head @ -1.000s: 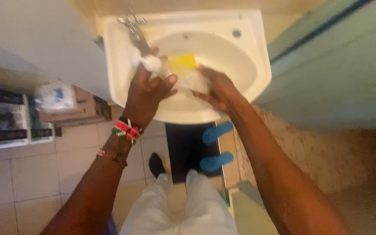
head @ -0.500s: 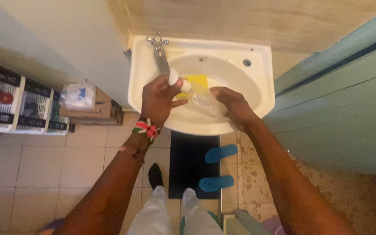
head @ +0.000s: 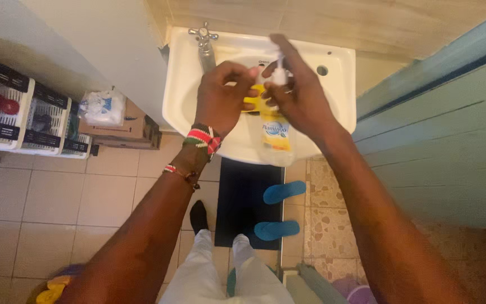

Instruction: The person cleans a white bathroom sink using a yellow sponge and liquid soap. They apply soap to the sponge and scrub the sink basin, faucet, and drain area thoroughly.

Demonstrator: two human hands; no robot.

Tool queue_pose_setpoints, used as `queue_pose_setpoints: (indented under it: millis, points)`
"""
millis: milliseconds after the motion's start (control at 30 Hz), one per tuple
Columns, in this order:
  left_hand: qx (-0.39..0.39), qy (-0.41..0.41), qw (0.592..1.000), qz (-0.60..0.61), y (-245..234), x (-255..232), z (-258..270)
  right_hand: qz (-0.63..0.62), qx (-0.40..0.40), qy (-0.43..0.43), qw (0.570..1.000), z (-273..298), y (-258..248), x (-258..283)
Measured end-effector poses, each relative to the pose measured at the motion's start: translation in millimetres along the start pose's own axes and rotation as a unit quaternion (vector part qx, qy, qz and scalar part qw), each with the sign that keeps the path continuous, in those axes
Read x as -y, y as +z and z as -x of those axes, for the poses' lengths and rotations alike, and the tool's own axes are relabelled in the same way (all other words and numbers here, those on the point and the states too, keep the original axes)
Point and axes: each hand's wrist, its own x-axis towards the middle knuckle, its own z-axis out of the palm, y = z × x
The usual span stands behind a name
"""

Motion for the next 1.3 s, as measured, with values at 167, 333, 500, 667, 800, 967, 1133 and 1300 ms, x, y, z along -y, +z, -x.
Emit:
queue_pose_setpoints:
  millis: [167,333,500,667,800,967,1133,1300]
  points:
    - [-0.022,0.109,0.957,-0.27,-13,85,3,-0.031,-0.016,0.082,0.996,-11,-18,0]
    - [0.276,0.194,0.934,-0.116,7,158,-3,-0.008,-0.033,0.044,0.998,-14,-10,-10]
    - [0.198,0.155,0.928,-0.276,48,138,15,0.005,-0.103,0.031,0.994,-9,-6,-13]
    - [0.265,-0.315,0.866,0.285,28,50,35,0.097,-0.141,0.026,0.985,-12,-6,-12]
    - [0.277,0.103,0.955,-0.01,29,36,46,0.089,-0.147,0.032,0.985,-14,-3,-11]
    - [0.179,0.172,0.933,-0.26,34,75,32,0.054,-0.108,0.021,0.992,-17,-1,-4]
    - [0.208,0.165,0.87,-0.414,34,133,-22,0.078,-0.121,0.063,0.988,-16,-8,-7]
    - [0.075,0.197,0.874,-0.438,25,164,-75,0.216,-0.135,-0.044,0.966,-15,-11,-24]
